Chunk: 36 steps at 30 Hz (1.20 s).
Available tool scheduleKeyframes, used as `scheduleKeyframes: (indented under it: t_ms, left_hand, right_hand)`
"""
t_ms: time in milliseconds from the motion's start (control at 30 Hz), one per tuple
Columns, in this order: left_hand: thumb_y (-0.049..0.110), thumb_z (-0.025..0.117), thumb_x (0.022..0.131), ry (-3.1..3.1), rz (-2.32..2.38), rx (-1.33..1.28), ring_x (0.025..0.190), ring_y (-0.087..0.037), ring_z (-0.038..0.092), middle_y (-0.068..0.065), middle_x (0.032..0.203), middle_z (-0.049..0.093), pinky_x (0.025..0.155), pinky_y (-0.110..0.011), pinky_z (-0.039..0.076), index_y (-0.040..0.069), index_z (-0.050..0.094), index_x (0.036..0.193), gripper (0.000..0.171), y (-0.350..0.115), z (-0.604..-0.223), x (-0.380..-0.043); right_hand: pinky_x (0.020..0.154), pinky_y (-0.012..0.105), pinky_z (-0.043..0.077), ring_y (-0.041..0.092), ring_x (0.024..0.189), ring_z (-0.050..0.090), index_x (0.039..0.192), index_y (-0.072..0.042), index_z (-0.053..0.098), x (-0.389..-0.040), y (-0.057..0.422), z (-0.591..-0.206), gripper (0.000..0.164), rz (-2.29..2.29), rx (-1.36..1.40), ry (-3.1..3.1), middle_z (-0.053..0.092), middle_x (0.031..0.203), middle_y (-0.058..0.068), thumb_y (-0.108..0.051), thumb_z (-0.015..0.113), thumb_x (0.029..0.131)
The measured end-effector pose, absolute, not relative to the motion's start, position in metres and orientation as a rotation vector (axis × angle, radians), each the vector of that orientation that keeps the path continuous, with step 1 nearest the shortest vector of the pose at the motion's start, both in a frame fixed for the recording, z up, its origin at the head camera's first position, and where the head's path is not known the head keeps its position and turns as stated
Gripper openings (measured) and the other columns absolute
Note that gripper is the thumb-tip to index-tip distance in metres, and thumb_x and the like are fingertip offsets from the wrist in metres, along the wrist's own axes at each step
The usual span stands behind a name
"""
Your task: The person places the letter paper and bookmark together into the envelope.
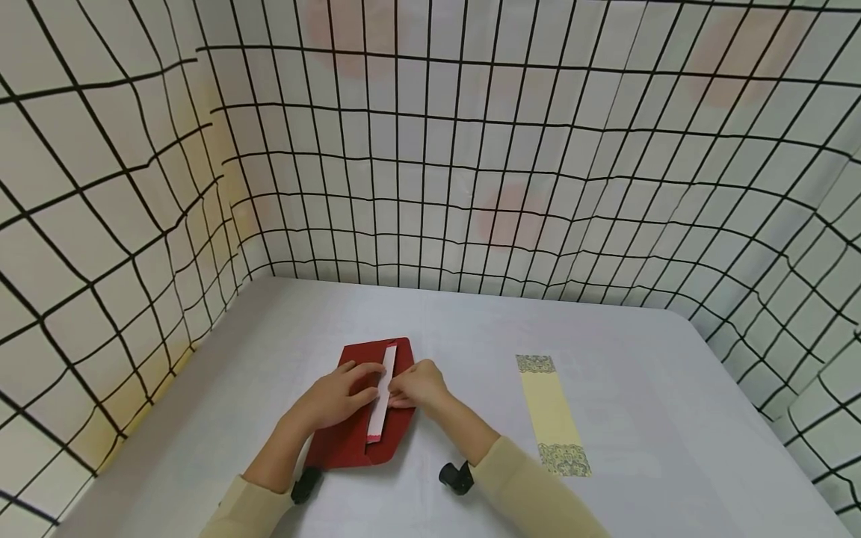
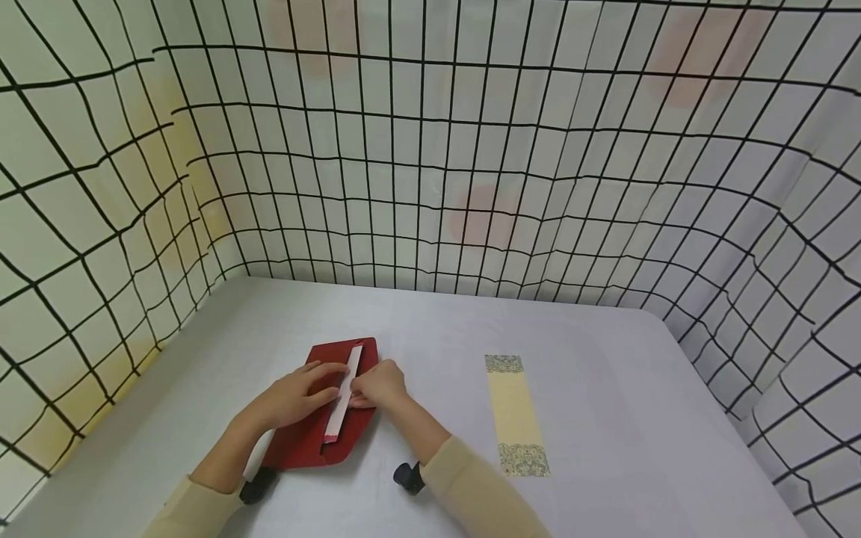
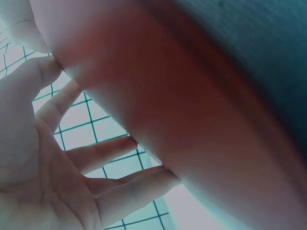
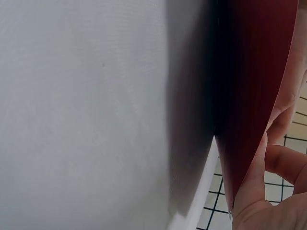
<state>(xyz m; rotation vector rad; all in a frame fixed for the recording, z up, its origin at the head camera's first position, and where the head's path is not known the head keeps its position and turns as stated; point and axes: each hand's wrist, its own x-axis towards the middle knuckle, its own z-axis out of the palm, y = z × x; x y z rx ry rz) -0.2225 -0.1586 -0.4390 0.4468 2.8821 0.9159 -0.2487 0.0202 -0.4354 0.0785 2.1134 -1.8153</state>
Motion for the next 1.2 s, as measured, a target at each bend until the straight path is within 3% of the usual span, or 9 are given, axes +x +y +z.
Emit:
scheduleKeyframes:
  t_ms: [833,1200]
  left_hand:
    - [0.028,0.059,0.096,2.895,0.918,0.475,0.133,-0.044,0.039,-0.02,0.139,0.05,0.097,-0.064,0.038,0.023,0.057,0.135,0.039,-0.158,-0.439,-0.221]
    - [0.026,0.059,0.096,2.908,0.903,0.458,0.133,-0.044,0.039,-0.02,0.139,0.05,0.096,-0.065,0.039,0.023,0.056,0.135,0.04,-0.158,-0.439,-0.22]
  right_hand:
    - [0.05,0.021,0.053,0.012,0.049,0.065,0.077,0.009,0.069,-0.245,0.006,-0.444,0.008,-1.78,0.073,2.135,0.067,0.06,0.013,0.01,0.061,0.078]
    - [0.055,0.023,0.055,0.018,0.057,0.069,0.086,0.01,0.066,-0.243,0.026,-0.435,0.007,-1.852,0.02,2.071,0.068,0.069,0.013,0.005,0.062,0.082]
